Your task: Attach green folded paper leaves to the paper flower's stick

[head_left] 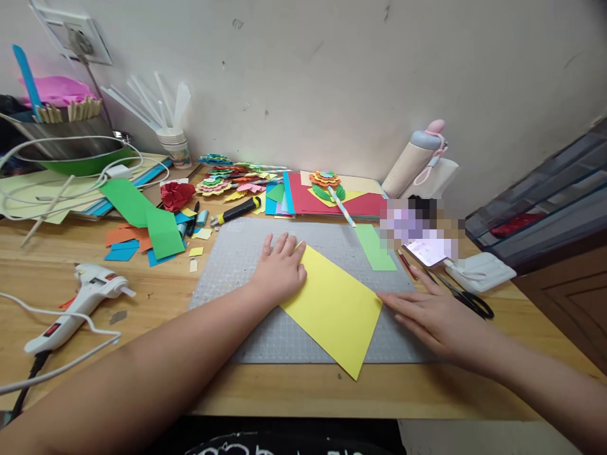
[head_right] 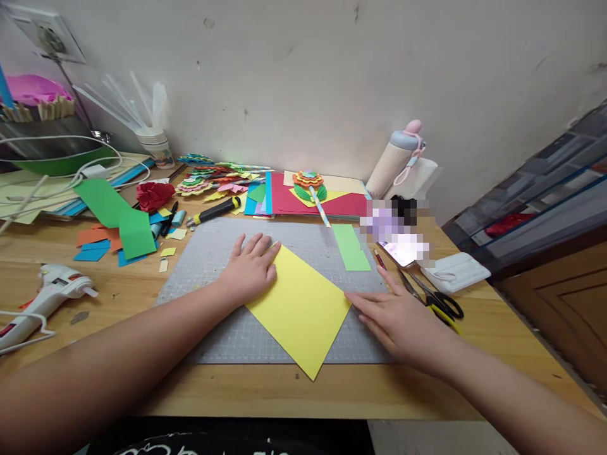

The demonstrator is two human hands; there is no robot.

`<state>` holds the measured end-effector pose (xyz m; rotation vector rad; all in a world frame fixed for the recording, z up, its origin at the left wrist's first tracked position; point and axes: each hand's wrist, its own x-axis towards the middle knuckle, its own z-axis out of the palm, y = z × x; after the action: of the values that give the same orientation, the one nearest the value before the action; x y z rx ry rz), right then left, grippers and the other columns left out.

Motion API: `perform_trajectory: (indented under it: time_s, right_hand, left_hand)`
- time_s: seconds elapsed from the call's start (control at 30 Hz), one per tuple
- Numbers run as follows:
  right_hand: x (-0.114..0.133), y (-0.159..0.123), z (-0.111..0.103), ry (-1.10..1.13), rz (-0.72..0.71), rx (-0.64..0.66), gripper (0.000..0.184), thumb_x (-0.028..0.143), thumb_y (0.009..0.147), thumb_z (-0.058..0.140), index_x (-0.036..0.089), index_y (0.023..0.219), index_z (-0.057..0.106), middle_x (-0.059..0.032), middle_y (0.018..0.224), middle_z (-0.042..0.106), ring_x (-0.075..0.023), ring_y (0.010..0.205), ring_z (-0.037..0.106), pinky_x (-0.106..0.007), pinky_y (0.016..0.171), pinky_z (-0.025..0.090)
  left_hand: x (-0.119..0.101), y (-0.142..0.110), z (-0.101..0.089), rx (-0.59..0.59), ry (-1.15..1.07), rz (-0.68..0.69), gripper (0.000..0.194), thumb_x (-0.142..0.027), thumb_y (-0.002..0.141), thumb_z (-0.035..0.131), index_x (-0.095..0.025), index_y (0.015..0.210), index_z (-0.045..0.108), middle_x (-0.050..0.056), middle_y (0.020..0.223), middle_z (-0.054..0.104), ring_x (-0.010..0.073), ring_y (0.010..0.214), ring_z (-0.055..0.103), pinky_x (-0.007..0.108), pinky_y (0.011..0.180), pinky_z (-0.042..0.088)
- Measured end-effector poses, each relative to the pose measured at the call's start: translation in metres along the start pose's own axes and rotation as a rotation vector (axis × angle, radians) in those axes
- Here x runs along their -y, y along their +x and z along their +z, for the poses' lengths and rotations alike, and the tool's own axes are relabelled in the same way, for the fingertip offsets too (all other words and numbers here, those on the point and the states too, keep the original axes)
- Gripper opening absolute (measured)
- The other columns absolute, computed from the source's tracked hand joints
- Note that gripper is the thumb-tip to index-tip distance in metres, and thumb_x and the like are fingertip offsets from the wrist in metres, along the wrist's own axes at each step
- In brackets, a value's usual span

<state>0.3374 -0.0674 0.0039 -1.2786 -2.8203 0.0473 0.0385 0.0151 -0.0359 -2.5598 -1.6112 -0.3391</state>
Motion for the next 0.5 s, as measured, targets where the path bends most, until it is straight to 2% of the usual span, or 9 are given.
perform_trajectory:
  time_s: [0.1, 0.2, 0.27, 0.33, 0.43, 0.5]
  right_hand:
    - [0.009, 0.009, 0.006, 0.056, 0.168, -0.122, 0.032, 0.028, 0.088, 0.043, 0.025, 0.117, 0.058, -0.0054, 0.106, 0.067, -0.0232, 0.100, 0.061, -0.053, 0.105, 0.030]
    - [0.017, 0.018, 0.017, 0.136, 0.331, -0.219, 0.037, 0.034, 0.088, 0.043, 0.021, 0.122, 0.052, -0.0093, 0.118, 0.060, -0.0252, 0.111, 0.053, -0.046, 0.095, 0.044]
    - [0.022, 0.025, 0.024, 0.170, 0.355, -0.224, 0.041, 0.037, 0.088, 0.043, 0.022, 0.126, 0.048, -0.0102, 0.123, 0.055, -0.0275, 0.116, 0.049, -0.047, 0.092, 0.045]
    - [0.026, 0.031, 0.029, 0.181, 0.357, -0.224, 0.042, 0.039, 0.087, 0.044, 0.026, 0.127, 0.046, -0.0104, 0.122, 0.055, -0.0301, 0.115, 0.050, -0.050, 0.090, 0.045]
    - [0.031, 0.039, 0.032, 0.214, 0.364, -0.224, 0.042, 0.039, 0.087, 0.043, 0.027, 0.127, 0.047, -0.0110, 0.117, 0.056, -0.0303, 0.110, 0.053, -0.050, 0.087, 0.046]
    - [0.034, 0.043, 0.032, 0.252, 0.384, -0.209, 0.041, 0.039, 0.087, 0.042, 0.026, 0.125, 0.048, -0.0113, 0.117, 0.055, -0.0285, 0.108, 0.054, -0.047, 0.086, 0.048]
  left_hand:
    - [-0.001, -0.002, -0.011, -0.032, -0.051, 0.021, 0.045, -0.027, 0.085, 0.039, -0.017, 0.128, 0.047, 0.011, 0.137, 0.043, 0.0243, 0.132, 0.028, 0.048, 0.111, 0.008]
    - [-0.008, -0.013, -0.031, -0.028, -0.176, 0.214, 0.038, -0.032, 0.086, 0.042, -0.021, 0.120, 0.054, 0.009, 0.132, 0.047, 0.0227, 0.128, 0.034, 0.045, 0.110, 0.011]
    - [-0.015, -0.026, -0.044, 0.046, -0.290, 0.432, 0.040, -0.044, 0.084, 0.046, -0.024, 0.119, 0.054, 0.007, 0.125, 0.053, 0.0219, 0.121, 0.041, 0.045, 0.109, 0.014]
    - [-0.022, -0.039, -0.052, 0.127, -0.366, 0.601, 0.056, -0.056, 0.077, 0.053, -0.025, 0.123, 0.050, 0.007, 0.120, 0.056, 0.0234, 0.116, 0.045, 0.045, 0.108, 0.017]
    - [-0.028, -0.053, -0.053, 0.140, -0.367, 0.624, 0.056, -0.057, 0.074, 0.057, -0.025, 0.120, 0.051, 0.005, 0.108, 0.061, 0.0235, 0.104, 0.052, 0.044, 0.105, 0.023]
    - [-0.030, -0.058, -0.051, 0.106, -0.317, 0.659, 0.045, -0.052, 0.078, 0.055, -0.021, 0.111, 0.056, 0.006, 0.096, 0.064, 0.0237, 0.097, 0.054, 0.043, 0.103, 0.027]
